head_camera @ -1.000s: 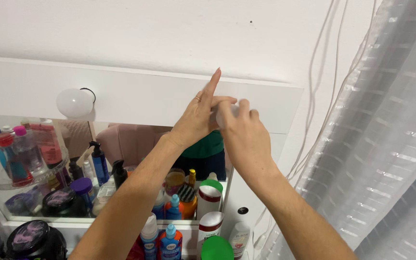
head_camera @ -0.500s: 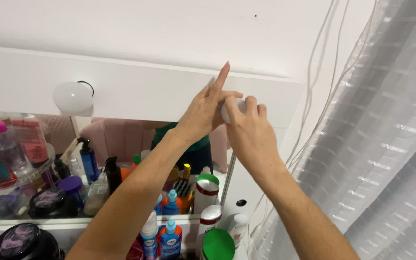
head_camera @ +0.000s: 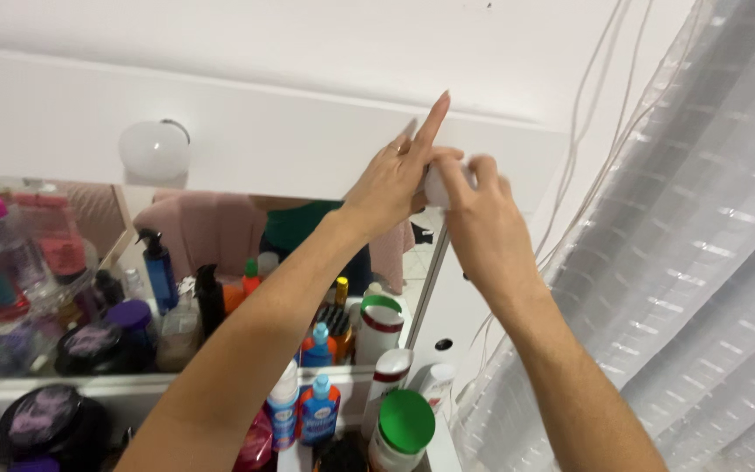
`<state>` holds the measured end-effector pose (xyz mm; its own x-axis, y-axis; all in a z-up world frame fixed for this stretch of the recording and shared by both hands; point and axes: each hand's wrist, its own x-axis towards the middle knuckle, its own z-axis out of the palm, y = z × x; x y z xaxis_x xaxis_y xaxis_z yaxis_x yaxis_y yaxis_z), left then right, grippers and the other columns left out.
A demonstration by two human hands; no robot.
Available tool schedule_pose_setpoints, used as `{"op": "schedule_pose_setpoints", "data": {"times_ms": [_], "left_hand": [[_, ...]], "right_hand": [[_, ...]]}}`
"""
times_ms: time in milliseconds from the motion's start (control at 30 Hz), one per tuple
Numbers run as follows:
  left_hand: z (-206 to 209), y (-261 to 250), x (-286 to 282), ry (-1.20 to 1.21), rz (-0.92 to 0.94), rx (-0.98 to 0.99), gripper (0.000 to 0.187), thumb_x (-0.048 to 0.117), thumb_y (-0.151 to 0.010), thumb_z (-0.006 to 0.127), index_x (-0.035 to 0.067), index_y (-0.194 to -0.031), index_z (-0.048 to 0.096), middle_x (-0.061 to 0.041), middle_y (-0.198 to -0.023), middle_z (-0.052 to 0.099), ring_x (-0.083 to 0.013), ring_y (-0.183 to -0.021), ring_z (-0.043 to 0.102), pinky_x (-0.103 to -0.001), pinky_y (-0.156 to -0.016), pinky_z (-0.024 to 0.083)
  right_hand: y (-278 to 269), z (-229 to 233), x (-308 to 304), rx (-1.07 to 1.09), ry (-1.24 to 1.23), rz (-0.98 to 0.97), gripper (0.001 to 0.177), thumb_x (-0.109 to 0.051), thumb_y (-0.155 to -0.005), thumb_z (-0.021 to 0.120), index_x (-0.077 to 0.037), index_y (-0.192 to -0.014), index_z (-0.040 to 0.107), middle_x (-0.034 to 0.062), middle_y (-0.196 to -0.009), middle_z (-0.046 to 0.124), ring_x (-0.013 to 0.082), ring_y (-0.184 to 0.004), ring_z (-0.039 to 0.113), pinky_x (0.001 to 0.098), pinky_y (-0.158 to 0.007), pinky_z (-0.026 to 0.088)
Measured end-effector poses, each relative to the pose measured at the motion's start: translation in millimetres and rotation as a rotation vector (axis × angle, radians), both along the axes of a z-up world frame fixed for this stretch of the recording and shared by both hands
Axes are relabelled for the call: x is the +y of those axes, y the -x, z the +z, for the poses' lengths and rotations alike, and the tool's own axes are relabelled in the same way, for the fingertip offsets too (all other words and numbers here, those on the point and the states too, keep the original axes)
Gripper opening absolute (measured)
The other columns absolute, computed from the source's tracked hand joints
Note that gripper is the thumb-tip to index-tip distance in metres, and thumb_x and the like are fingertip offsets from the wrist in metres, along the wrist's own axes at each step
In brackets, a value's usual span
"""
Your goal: The person installs light bulbs into the sockets of a vanity mirror. They pick up bulbs from the counter, screw them into the fixtures, and adjust them to ensure they are seated correctly.
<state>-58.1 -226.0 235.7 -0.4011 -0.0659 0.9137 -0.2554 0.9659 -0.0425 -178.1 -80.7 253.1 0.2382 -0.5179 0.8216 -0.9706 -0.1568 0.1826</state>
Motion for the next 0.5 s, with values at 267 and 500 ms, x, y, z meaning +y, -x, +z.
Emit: {"op": "schedule_pose_setpoints", "data": {"times_ms": [267,500], "left_hand": [[3,0,21,0.03,0.054,0.002,0.13,0.007,-0.071,0.09,0.032,-0.162,0.001,0.014,-0.119,0.075,-0.0195,-0.103,0.068,-0.043,-0.114,0.043],[-29,-20,95,0.198,0.096,-0.234,0.115,0.01,-0.085,0.086,0.016,-0.165,0.004,0.006,-0.096,0.068,-0.0191,-0.087,0.056,-0.035,-0.084,0.047]], "right_hand": [[4,3,33,0.023,-0.008,0.019,0.065,0.011,-0.081,0.064,-0.012,-0.141,0.052,0.022,-0.132,0.054,0.0426,-0.102,0.064,0.0476,-0.075,0.06],[19,-47,96,-0.121,-0.054,0.309,0.07,-0.014,-0.076,0.088,0.0,-0.132,0.049,0.0233,-0.131,0.053,0.04,-0.11,0.063,0.0447,-0.085,0.057]]}}
